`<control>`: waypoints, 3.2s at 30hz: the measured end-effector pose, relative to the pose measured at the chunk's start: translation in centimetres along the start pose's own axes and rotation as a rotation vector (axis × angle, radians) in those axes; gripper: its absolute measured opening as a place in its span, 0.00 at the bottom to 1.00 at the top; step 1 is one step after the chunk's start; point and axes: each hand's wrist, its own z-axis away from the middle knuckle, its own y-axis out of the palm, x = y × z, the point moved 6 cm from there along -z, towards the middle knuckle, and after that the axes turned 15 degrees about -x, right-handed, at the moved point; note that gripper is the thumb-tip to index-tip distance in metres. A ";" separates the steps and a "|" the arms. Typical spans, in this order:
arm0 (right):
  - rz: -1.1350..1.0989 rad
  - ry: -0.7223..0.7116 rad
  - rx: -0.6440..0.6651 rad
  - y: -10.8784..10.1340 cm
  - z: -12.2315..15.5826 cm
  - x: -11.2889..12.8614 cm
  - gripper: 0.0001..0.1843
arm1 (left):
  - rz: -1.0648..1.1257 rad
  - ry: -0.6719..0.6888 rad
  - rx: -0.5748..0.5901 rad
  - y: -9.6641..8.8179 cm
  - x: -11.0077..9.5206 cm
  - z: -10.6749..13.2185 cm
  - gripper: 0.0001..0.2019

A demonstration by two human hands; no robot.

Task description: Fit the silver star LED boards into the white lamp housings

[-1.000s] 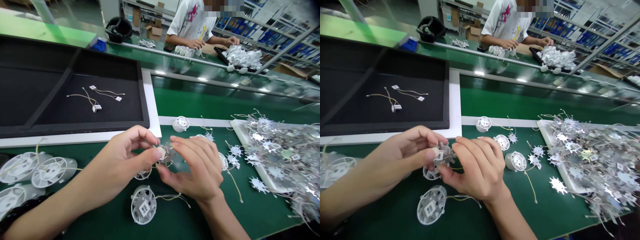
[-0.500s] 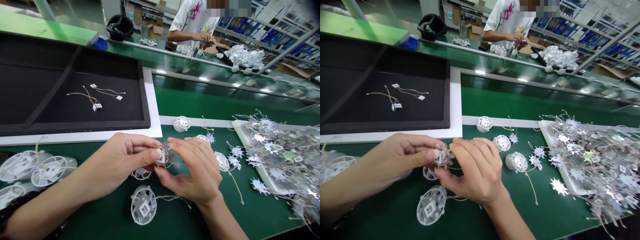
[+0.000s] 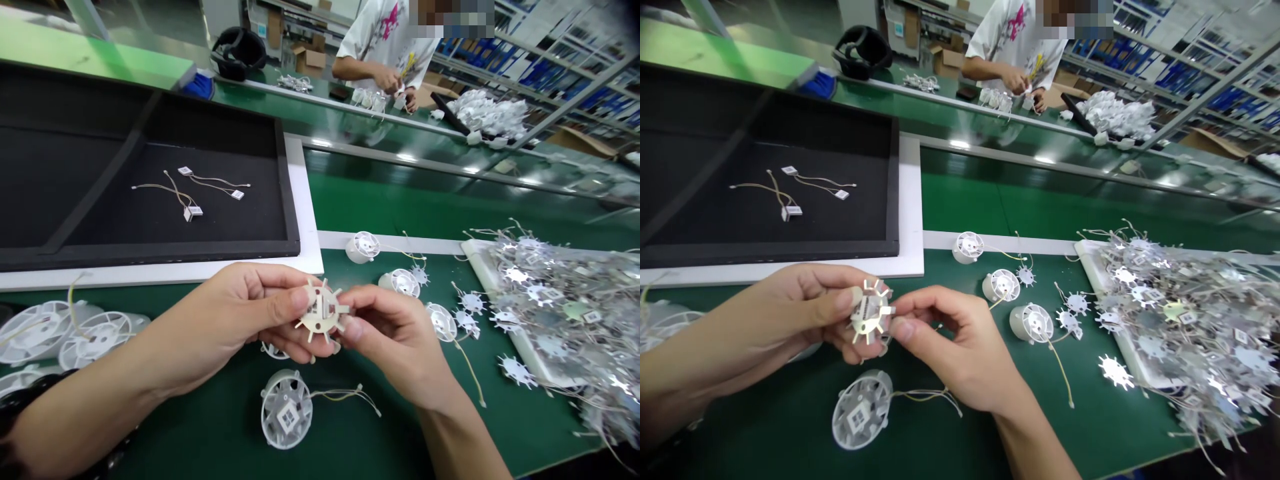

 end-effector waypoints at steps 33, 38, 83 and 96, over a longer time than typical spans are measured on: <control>0.401 -0.282 0.201 0.4 0.1 1.8 0.04 | -0.180 -0.051 -0.075 -1.0 0.5 -0.2 0.06; 0.445 -0.514 0.128 0.6 0.4 2.3 0.04 | -0.187 -0.060 -0.060 -1.3 0.4 -0.2 0.04; -0.034 0.112 0.129 1.8 0.6 -0.6 0.18 | -0.129 0.039 -0.079 -1.0 -0.1 0.2 0.10; 0.029 0.089 0.047 1.5 0.6 -0.6 0.12 | -0.104 0.045 -0.187 -1.1 -0.6 0.7 0.08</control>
